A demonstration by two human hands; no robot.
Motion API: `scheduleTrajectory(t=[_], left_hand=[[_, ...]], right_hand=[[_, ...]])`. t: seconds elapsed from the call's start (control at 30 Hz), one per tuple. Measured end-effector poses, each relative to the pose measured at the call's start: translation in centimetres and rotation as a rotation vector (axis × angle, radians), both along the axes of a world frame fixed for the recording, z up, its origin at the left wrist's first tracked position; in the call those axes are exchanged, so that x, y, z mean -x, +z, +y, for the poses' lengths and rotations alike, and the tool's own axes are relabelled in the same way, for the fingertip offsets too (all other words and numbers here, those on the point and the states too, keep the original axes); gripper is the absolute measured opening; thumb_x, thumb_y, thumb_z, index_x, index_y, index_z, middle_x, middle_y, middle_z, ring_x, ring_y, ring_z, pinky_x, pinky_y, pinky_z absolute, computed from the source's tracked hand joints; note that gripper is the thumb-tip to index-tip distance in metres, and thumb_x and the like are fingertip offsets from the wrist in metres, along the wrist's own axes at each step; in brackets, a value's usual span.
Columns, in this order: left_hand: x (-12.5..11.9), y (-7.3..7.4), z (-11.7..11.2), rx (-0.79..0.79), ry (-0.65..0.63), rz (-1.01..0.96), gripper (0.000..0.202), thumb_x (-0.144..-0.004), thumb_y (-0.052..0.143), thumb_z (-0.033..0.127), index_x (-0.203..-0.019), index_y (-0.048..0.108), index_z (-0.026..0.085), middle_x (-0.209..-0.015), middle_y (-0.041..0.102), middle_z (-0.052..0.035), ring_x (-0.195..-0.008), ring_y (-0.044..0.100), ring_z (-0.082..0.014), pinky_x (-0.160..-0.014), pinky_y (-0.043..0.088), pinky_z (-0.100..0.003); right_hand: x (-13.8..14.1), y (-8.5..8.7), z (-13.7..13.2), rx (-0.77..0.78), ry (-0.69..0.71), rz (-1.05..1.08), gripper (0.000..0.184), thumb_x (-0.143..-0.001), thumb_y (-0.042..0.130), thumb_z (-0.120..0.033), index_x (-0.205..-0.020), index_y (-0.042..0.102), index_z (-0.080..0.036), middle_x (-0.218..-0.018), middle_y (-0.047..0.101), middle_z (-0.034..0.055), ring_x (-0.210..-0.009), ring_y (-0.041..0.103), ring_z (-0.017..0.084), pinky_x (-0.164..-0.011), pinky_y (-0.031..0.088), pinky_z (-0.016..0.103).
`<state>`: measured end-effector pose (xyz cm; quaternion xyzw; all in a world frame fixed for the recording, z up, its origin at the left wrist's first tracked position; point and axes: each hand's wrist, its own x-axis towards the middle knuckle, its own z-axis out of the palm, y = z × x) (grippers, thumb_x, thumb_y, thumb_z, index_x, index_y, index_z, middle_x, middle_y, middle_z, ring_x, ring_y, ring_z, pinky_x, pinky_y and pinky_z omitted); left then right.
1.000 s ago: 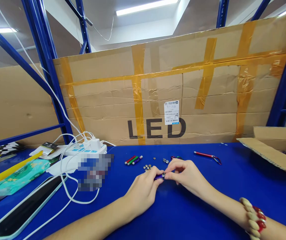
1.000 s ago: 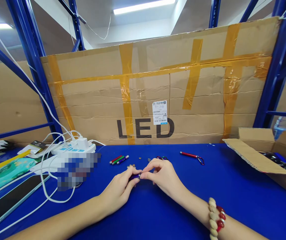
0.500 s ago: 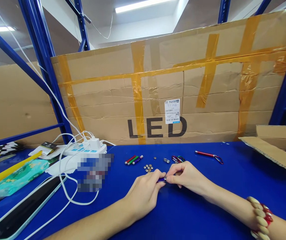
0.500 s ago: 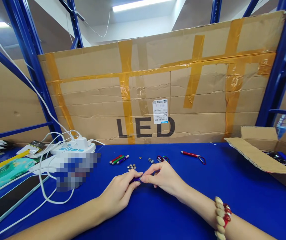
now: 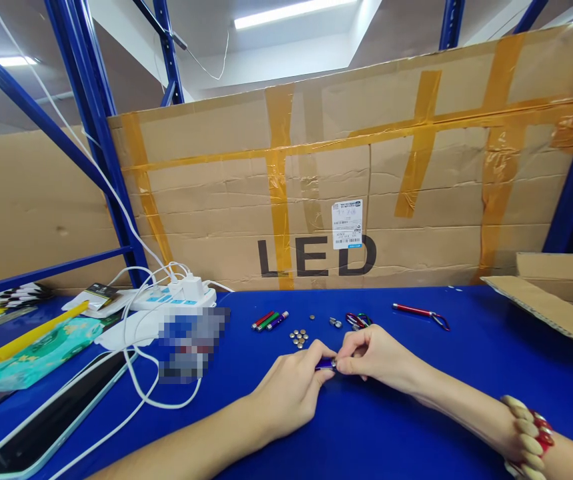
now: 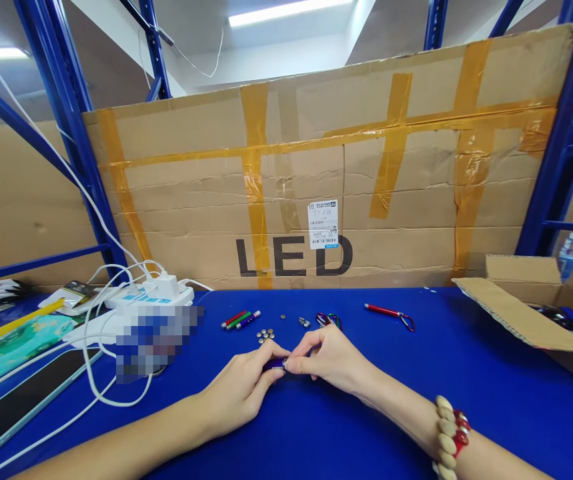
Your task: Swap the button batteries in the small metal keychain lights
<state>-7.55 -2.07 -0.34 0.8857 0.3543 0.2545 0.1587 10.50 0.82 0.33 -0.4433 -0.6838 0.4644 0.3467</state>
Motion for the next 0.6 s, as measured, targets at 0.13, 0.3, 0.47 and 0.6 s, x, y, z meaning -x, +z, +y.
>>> scheduleTrajectory(t=[0.13, 0.3, 0.47, 0.6], left_hand=[[0.11, 0.00, 0.16, 0.081, -0.022, -0.052, 0.018, -0.089, 0.036, 0.020, -0.104, 0.045, 0.019, -0.079, 0.059, -0.0007, -0.068, 0.056, -0.0144, -0.063, 0.041, -0.023], [0.18, -0.04, 0.41, 0.120, -0.061, -0.117, 0.016, -0.091, 0.034, 0.023, -0.100, 0.045, 0.018, -0.070, 0.054, 0.0014, -0.063, 0.051, -0.0123, -0.061, 0.038, -0.022], [-0.07, -0.08, 0.53, 0.032, 0.001, -0.075, 0.019, -0.092, 0.031, 0.024, -0.094, 0.050, 0.020, -0.074, 0.055, 0.0010, -0.068, 0.051, -0.0129, -0.065, 0.038, -0.023], [-0.21, -0.09, 0.70, -0.008, 0.029, -0.081, 0.020, -0.092, 0.032, 0.023, -0.091, 0.052, 0.019, -0.076, 0.055, 0.0002, -0.070, 0.051, -0.0133, -0.067, 0.038, -0.023]], right_hand=[[0.05, 0.37, -0.31, 0.058, 0.008, -0.010, 0.024, -0.055, 0.073, -0.036, -0.053, 0.062, -0.015, -0.046, 0.050, -0.0050, -0.043, 0.038, 0.005, -0.042, 0.031, 0.019], [0.08, 1.00, -0.78, 0.089, 0.037, 0.015, 0.032, -0.053, 0.074, -0.044, -0.051, 0.058, -0.015, -0.045, 0.045, -0.0069, -0.042, 0.035, 0.004, -0.040, 0.026, 0.019], [0.05, 0.77, -0.74, 0.123, 0.002, 0.023, 0.037, -0.052, 0.075, -0.048, -0.053, 0.057, -0.016, -0.042, 0.043, -0.0069, -0.042, 0.035, 0.005, -0.040, 0.022, 0.019], [0.19, 0.20, -0.58, 0.146, -0.007, 0.068, 0.040, -0.055, 0.072, -0.053, -0.063, 0.059, -0.017, -0.047, 0.045, -0.0069, -0.041, 0.033, 0.004, -0.038, 0.020, 0.018]])
